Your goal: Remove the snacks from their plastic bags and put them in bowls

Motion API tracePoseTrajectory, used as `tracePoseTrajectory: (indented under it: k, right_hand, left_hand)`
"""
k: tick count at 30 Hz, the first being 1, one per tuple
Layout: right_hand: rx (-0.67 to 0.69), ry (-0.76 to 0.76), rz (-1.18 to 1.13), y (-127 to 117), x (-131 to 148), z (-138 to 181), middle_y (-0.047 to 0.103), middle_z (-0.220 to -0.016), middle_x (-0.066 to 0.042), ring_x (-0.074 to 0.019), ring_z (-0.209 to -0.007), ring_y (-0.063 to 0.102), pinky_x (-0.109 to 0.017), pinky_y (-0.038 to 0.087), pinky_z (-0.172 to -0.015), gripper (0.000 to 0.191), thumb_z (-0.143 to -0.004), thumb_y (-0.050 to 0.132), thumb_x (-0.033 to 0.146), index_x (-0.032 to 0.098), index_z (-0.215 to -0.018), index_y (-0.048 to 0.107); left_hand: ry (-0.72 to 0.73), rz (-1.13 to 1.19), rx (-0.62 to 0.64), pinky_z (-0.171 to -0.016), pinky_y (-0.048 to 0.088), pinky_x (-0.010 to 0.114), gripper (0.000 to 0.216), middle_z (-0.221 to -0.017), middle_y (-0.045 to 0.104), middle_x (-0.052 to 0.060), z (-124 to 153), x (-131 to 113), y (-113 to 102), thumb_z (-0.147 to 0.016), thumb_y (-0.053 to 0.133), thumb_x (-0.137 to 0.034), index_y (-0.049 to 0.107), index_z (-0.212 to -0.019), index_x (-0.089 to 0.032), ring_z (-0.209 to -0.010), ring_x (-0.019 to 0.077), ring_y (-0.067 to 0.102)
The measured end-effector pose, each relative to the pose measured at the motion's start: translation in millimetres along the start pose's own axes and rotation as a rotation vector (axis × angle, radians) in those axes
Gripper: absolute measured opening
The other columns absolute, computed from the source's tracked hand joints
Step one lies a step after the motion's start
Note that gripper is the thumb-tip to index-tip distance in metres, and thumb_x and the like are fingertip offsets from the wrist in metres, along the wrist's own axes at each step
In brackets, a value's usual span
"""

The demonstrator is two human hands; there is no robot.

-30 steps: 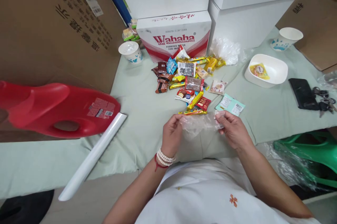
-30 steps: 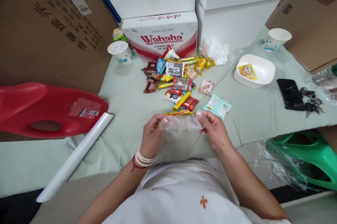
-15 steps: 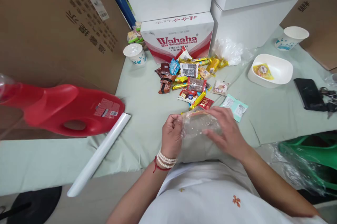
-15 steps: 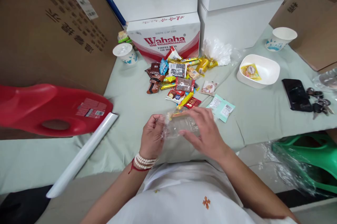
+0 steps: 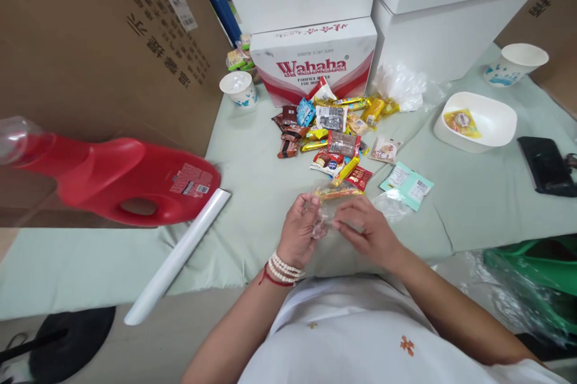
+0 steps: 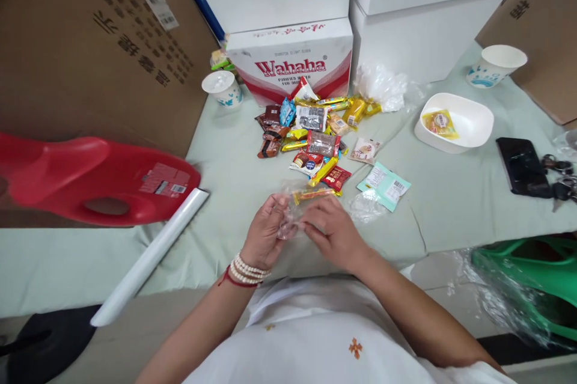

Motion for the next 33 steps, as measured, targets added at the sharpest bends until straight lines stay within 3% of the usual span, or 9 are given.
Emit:
tracePoseTrajectory:
  k: [5,9,12,15,18,21,27,30,33]
  right_hand:
    - [-0.026,0.343,-0.295,-21.9,-8.9,-2.3,0.068,-0.091,-0.003,-0.0177,-0.08,0.064,-0.032,0.054,-0.075,0.034,-0.102,0.054,0.055,0.023,-0.091,0.062]
    - [-0.192,0.525,-0.314,-43.4,-15.3,3.7,0.069,-0.084,-0.001,-0.014,-0.063,0.061,-0.026,0.053,-0.058,0.04,-0.099,0.054,0.064,0.024,-0.093,0.054]
    - [-0.239,0.612,-0.329,-52.1,-18.4,9.1,0.061,-0.067,0.004,-0.0112,-0.048,0.053,-0.023,0.045,-0.047,0.043,-0.095,0.059,0.067,0.025,-0.09,0.049]
    - [-0.192,0.719,-0.555,-49.5,-17.2,13.0,0.056,-0.061,0.007,-0.0097,-0.043,0.048,-0.021,0.038,-0.039,0.047,-0.089,0.066,0.068,0.025,-0.088,0.047]
    - [-0.188,0.838,-0.768,-44.6,-16.9,13.6,0.051,-0.059,0.009,-0.0077,-0.04,0.042,-0.019,0.029,-0.035,0.052,-0.079,0.077,0.067,0.025,-0.086,0.047]
    - [-0.232,0.872,-0.814,-43.3,-25.6,9.9,0.052,-0.059,0.009,-0.0072,-0.041,0.043,-0.018,0.029,-0.034,0.054,-0.072,0.083,0.063,0.024,-0.086,0.048]
    - [-0.354,0.885,-0.772,-25.1,-46.0,-3.7,0.058,-0.061,0.007,-0.0107,-0.044,0.052,-0.02,0.033,-0.035,0.058,-0.062,0.087,0.063,0.024,-0.085,0.05]
    - [-0.47,0.898,-0.91,-10.3,-40.2,-8.6,0.058,-0.063,0.007,-0.0086,-0.045,0.049,-0.019,0.03,-0.036,0.057,-0.059,0.089,0.057,0.024,-0.087,0.051]
    - [-0.601,0.907,-1.017,-1.2,-32.9,-9.3,0.055,-0.066,0.008,-0.0072,-0.047,0.046,-0.018,0.027,-0.037,0.054,-0.059,0.091,0.047,0.024,-0.088,0.051]
  left_hand:
    - [-0.108,-0.037,0.218,-0.043,0.027,0.017,0.062,-0.055,0.037,-0.014,1.4,-6.3,-14.8,-0.065,0.092,-0.057,0.062,-0.104,-0.021,-0.041,0.0026,0.026]
    - [-0.118,-0.434,0.354,-0.051,0.035,0.02,0.038,-0.06,0.048,-0.006,1.8,-17.7,-39.0,-0.059,0.097,-0.035,0.075,-0.084,-0.016,-0.052,0.0064,0.041]
    - [-0.022,-0.521,0.218,-0.066,0.048,0.022,0.026,-0.077,0.063,0.002,5.8,-25.8,-55.8,-0.066,0.092,-0.034,0.074,-0.075,-0.017,-0.074,0.0138,0.057]
    - [-0.061,-0.263,0.04,-0.078,0.058,0.03,0.032,-0.094,0.068,0.005,14.9,-27.9,-62.8,-0.071,0.089,-0.04,0.069,-0.084,-0.019,-0.091,0.0187,0.065]
    - [-0.103,-0.053,-0.055,-0.063,0.056,0.025,0.04,-0.08,0.065,-0.001,22.5,-29.6,-65.6,-0.067,0.092,-0.037,0.061,-0.088,-0.02,-0.067,0.0123,0.063]
    - [-0.092,-0.08,-0.078,-0.044,0.037,0.015,0.045,-0.066,0.056,-0.007,20.5,-35.9,-75.5,-0.067,0.092,-0.036,0.061,-0.095,-0.02,-0.044,0.0026,0.041]
    - [0.085,-0.182,-0.426,-0.06,0.055,0.023,0.057,-0.088,0.066,-0.001,9.3,-32.5,-93.6,-0.063,0.093,-0.05,0.058,-0.096,-0.019,-0.073,0.0125,0.066]
    - [0.117,-0.207,-0.436,-0.048,0.044,0.017,0.06,-0.08,0.064,0.0,25.3,-12.3,-81.8,-0.068,0.082,-0.07,0.06,-0.084,-0.017,-0.067,0.0117,0.063]
    - [-0.05,-0.207,-0.337,-0.039,0.03,0.018,0.073,-0.07,0.064,0.004,50.1,5.6,-68.1,-0.067,0.067,-0.088,0.059,-0.07,-0.015,-0.055,0.013,0.061]
Point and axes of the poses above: each hand's wrist, its own z-axis away from the middle knuckle, its own y-axis out of the palm, x = y × z, the point moved 1 cm from there along -z, towards the middle knuckle
